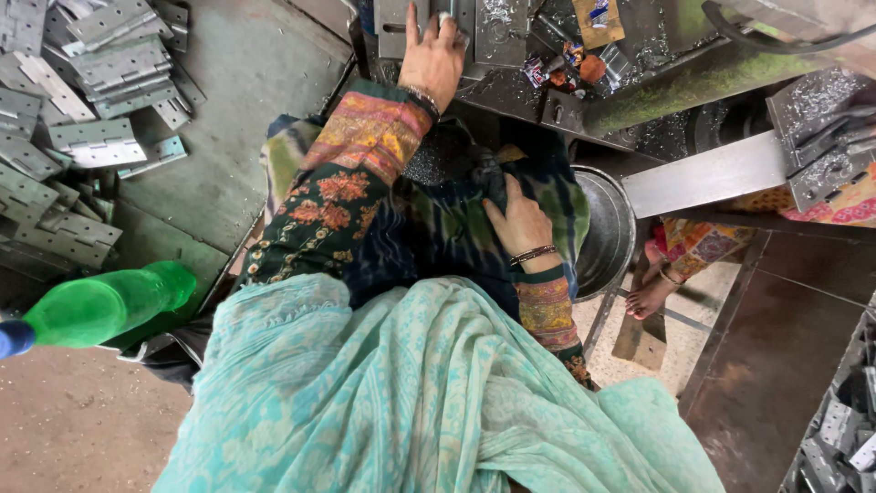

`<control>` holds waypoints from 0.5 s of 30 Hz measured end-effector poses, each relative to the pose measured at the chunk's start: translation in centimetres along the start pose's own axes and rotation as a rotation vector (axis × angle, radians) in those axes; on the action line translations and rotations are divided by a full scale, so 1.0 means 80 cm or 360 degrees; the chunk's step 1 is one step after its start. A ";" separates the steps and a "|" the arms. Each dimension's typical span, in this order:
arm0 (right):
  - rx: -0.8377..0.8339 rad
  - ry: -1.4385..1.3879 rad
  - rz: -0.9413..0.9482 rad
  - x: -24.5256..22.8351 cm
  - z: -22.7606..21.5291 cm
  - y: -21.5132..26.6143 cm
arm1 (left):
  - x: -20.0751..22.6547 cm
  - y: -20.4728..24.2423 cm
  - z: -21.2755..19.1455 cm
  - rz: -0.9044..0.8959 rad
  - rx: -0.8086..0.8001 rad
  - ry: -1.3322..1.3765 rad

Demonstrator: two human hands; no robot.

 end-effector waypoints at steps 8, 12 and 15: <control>-0.0257 0.0128 0.0087 0.075 0.145 -0.028 | -0.004 -0.012 0.007 -0.0066 -0.0033 0.0033; -0.0192 0.0037 0.0120 0.089 0.175 -0.032 | -0.011 -0.003 -0.019 -0.0077 0.0076 0.0035; -0.0196 0.0091 0.0102 0.078 0.139 -0.029 | -0.022 -0.012 -0.032 -0.0217 0.0096 -0.0085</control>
Point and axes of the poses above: each hand's wrist, its own y-axis away from the middle knuckle, its own z-axis out of the palm, x = y × z, the point moved 9 cm from there along -y, towards the middle knuckle, and after that the axes turned 12 degrees about -z, right-handed, at the moved point
